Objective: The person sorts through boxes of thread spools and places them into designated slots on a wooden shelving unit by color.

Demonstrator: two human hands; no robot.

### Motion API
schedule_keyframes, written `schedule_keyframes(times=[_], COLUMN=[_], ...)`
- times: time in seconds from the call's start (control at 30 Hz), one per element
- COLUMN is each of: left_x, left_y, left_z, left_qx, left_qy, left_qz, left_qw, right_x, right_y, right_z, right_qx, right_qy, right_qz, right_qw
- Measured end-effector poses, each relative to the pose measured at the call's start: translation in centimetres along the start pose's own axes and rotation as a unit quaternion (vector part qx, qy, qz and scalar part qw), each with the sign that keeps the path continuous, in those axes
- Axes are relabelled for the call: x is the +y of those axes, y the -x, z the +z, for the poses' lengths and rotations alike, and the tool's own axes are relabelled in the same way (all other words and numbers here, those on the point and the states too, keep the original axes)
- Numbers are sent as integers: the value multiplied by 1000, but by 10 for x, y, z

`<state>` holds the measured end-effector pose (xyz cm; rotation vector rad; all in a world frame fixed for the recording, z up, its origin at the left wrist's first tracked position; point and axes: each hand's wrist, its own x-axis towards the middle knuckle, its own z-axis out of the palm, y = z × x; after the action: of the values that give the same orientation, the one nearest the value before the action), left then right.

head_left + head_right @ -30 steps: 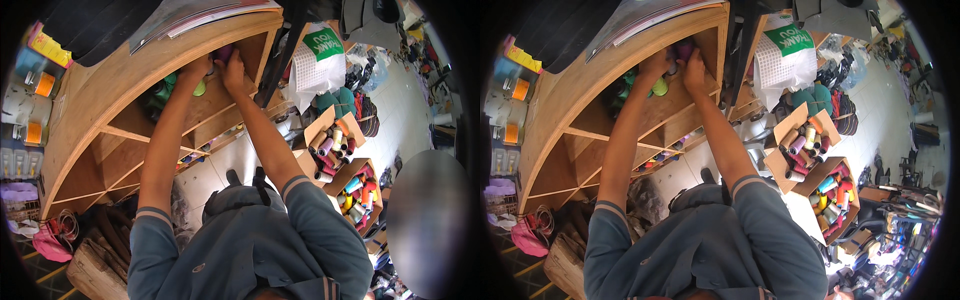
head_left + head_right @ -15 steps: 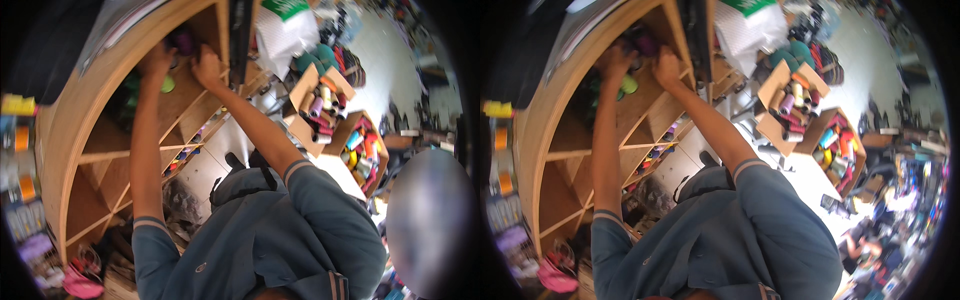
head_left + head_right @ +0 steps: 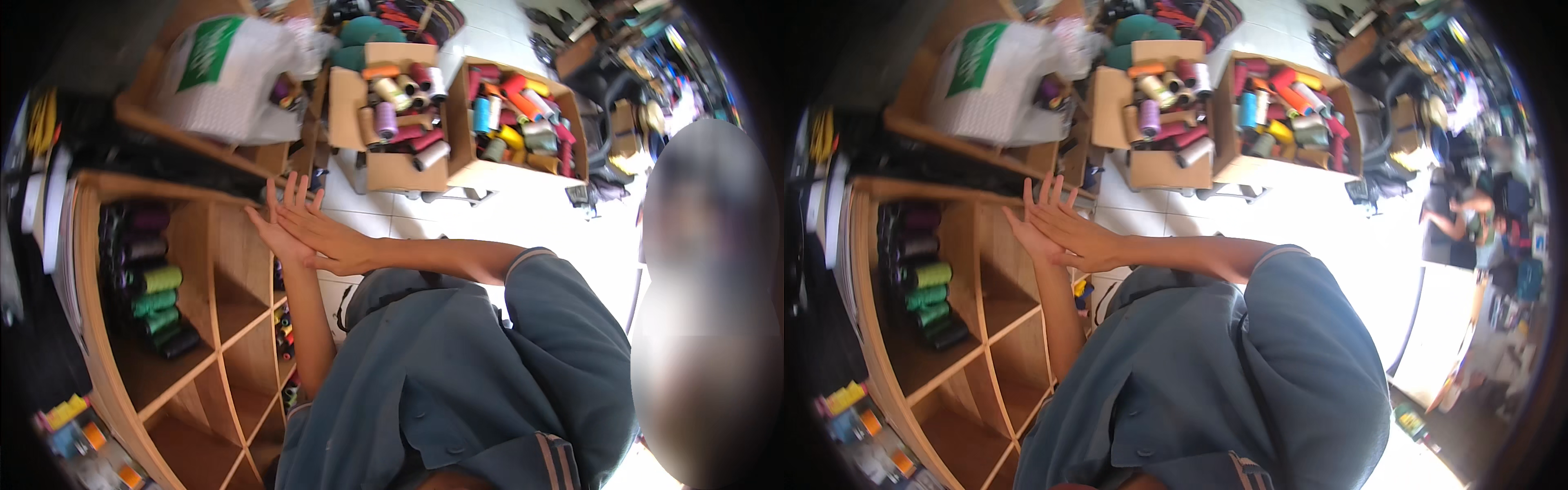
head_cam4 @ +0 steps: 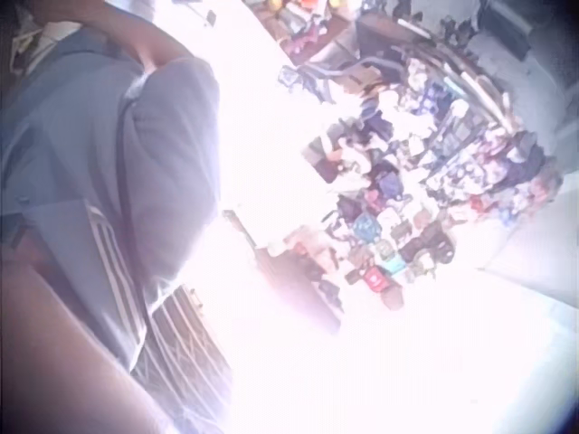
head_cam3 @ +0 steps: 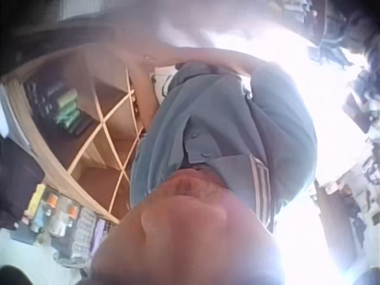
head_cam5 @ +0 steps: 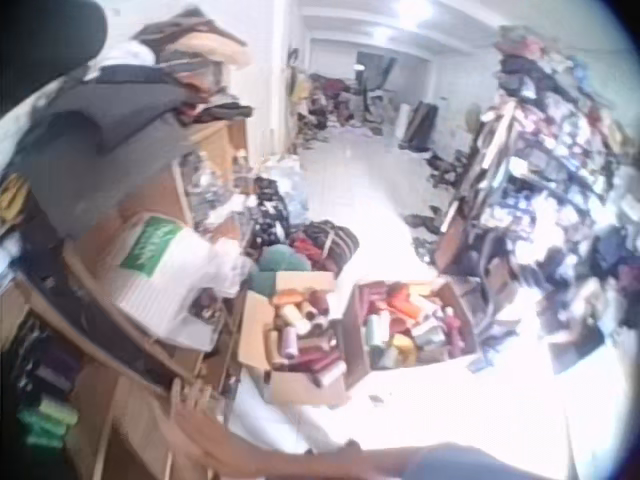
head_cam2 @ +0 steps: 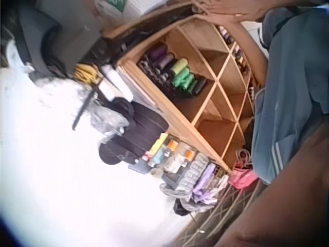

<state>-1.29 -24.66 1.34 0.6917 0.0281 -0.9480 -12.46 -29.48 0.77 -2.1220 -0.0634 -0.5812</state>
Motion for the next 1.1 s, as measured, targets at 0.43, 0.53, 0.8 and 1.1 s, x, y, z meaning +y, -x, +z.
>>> schedule_keyframes(times=[0.43, 0.53, 0.8, 1.1], left_x=[-301, -333, -414, -509], left_y=[18, -22, -77, -140], left_z=[140, 131, 115, 90], left_qx=[-301, -260, -397, -332], left_qy=[-537, -535, -715, -866], left_qz=[242, 152, 139, 16], left_qw=[750, 789, 558, 373], right_x=[44, 26, 103, 170], right_y=[205, 247, 367, 412], right_z=[-197, -219, -291, -336], right_qx=[294, 255, 408, 183], right_qy=[-524, -527, 27, 468], right_qz=[331, 359, 535, 540], right_qw=[728, 728, 739, 675])
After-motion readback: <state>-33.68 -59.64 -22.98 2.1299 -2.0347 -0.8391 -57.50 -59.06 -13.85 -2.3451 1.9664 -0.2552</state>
